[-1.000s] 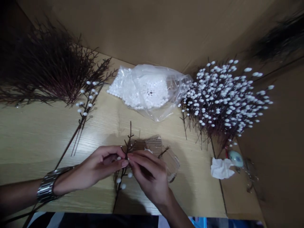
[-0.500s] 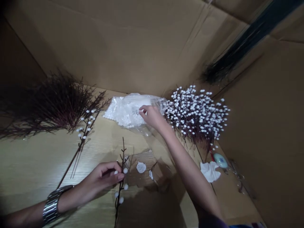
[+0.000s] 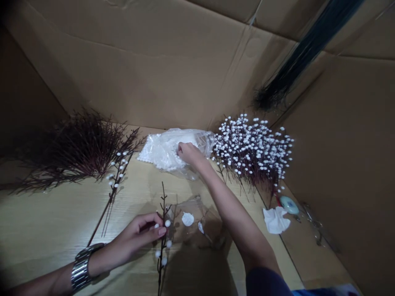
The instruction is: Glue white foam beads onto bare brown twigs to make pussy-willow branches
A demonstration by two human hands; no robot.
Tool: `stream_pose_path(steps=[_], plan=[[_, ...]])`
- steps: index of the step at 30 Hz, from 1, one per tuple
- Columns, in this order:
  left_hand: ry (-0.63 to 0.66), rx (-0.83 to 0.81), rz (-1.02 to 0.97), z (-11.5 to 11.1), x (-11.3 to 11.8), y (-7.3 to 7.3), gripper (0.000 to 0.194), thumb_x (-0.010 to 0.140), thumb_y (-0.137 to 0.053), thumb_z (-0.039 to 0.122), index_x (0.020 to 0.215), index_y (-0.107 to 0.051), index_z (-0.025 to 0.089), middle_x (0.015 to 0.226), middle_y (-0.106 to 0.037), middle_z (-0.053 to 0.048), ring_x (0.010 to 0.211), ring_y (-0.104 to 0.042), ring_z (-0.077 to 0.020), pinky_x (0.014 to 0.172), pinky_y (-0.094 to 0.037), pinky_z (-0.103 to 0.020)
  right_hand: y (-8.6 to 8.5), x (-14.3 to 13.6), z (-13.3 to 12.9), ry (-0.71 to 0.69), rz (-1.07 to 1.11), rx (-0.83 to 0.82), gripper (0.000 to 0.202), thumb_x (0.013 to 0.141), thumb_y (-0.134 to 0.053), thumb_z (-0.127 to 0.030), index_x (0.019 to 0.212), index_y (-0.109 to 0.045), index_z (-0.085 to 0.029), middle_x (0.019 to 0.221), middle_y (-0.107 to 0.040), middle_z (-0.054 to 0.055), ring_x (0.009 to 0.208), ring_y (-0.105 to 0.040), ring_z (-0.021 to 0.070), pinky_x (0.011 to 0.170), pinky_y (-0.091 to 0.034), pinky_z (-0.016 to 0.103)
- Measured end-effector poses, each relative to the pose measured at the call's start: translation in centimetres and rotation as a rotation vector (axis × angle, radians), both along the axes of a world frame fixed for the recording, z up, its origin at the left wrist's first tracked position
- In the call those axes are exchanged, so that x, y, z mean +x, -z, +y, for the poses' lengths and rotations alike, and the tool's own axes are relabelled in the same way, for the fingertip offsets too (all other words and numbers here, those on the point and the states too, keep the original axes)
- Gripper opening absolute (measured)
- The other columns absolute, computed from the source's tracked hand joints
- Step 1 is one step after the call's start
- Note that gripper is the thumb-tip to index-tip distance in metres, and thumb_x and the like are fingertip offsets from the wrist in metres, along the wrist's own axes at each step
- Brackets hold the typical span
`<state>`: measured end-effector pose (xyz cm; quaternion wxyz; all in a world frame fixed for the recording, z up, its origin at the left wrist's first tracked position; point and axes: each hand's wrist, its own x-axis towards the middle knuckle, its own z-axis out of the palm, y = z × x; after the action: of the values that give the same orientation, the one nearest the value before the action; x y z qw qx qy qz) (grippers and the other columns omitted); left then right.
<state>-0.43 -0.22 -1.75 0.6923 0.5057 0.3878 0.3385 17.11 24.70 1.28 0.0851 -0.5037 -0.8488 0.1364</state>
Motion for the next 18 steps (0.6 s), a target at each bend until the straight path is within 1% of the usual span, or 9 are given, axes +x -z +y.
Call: stream_pose_path(steps=[3,5,6,8,10,11,14,15,18], plan=[[-0.012,0.005,0.022,0.0,0.1,-0.2,0.025,0.091,-0.067,0.041,0.084,-0.064,0.018,0.081,-0.058,0.001,0.079,-0.052,-0.0160,0.072,-0.036,-0.028,-0.9,-0.1,-0.9,0.004,0.140,0.030,0.019,0.098,-0.055,-0.027,0.105,-0.066,-0.013,0.105,-0.069,0.010,0.099,-0.064,0.0211,0.091,-0.050,0.040],[-0.022,0.001,0.032,0.0,0.1,-0.1,0.025,0.091,-0.067,0.042,0.084,-0.064,0.018,0.081,-0.059,0.001,0.079,-0.053,-0.0165,0.073,-0.037,-0.028,-1.9,0.1,-2.3,-0.025,0.251,0.032,0.022,0.099,-0.049,-0.023,0.104,-0.067,-0.011,0.100,-0.071,0.011,0.095,-0.064,0.0198,0.089,-0.047,0.035],[-0.024,-0.004,0.039,0.1,0.0,0.0,0.026,0.091,-0.067,0.042,0.084,-0.064,0.018,0.080,-0.059,0.001,0.078,-0.053,-0.0165,0.072,-0.037,-0.029,-2.5,0.3,-3.3,-0.051,0.304,0.019,0.024,0.099,-0.047,-0.023,0.105,-0.067,-0.012,0.099,-0.072,0.011,0.091,-0.064,0.0184,0.085,-0.047,0.032],[-0.015,-0.006,0.055,0.1,0.0,0.4,0.026,0.090,-0.067,0.043,0.085,-0.065,0.018,0.079,-0.059,0.001,0.076,-0.052,-0.0160,0.070,-0.037,-0.029,-3.7,1.1,-5.6,-0.120,0.389,-0.035,0.027,0.100,-0.047,-0.030,0.108,-0.068,-0.014,0.095,-0.073,0.007,0.082,-0.065,0.0150,0.075,-0.049,0.027],[0.005,0.003,0.073,0.1,-0.1,0.7,0.027,0.090,-0.068,0.044,0.086,-0.065,0.017,0.079,-0.059,0.001,0.075,-0.051,-0.0157,0.070,-0.037,-0.029,-4.5,1.8,-7.8,-0.206,0.453,-0.137,0.028,0.098,-0.053,-0.037,0.105,-0.070,-0.017,0.087,-0.074,0.003,0.076,-0.065,0.0131,0.068,-0.049,0.025],[0.013,0.010,0.079,0.1,-0.1,0.7,0.027,0.089,-0.068,0.043,0.086,-0.066,0.017,0.079,-0.059,0.001,0.075,-0.051,-0.0157,0.069,-0.037,-0.029,-4.8,2.2,-8.7,-0.257,0.502,-0.229,0.027,0.096,-0.056,-0.039,0.103,-0.071,-0.018,0.086,-0.074,0.002,0.075,-0.065,0.0126,0.067,-0.050,0.024],[0.034,0.016,0.078,0.1,-0.2,0.7,0.026,0.089,-0.068,0.044,0.086,-0.066,0.018,0.080,-0.059,0.000,0.076,-0.051,-0.0164,0.069,-0.037,-0.029,-4.9,2.4,-10.4,-0.380,0.678,-0.556,0.021,0.089,-0.066,-0.037,0.097,-0.073,-0.019,0.086,-0.073,0.001,0.077,-0.065,0.0115,0.070,-0.051,0.024],[0.044,0.017,0.073,0.1,-0.2,0.6,0.027,0.089,-0.068,0.045,0.086,-0.065,0.018,0.081,-0.059,0.000,0.076,-0.051,-0.0165,0.069,-0.037,-0.029,-4.8,2.3,-10.6,-0.403,0.720,-0.629,0.018,0.088,-0.068,-0.035,0.095,-0.073,-0.019,0.085,-0.073,0.000,0.077,-0.065,0.0110,0.071,-0.050,0.024],[0.090,0.021,0.050,0.1,-0.1,0.2,0.028,0.090,-0.068,0.045,0.084,-0.064,0.017,0.083,-0.059,-0.001,0.076,-0.050,-0.0156,0.070,-0.037,-0.029,-4.5,2.0,-10.9,-0.439,0.768,-0.706,0.013,0.086,-0.071,-0.032,0.090,-0.073,-0.020,0.082,-0.071,-0.001,0.075,-0.063,0.0100,0.071,-0.050,0.023]])
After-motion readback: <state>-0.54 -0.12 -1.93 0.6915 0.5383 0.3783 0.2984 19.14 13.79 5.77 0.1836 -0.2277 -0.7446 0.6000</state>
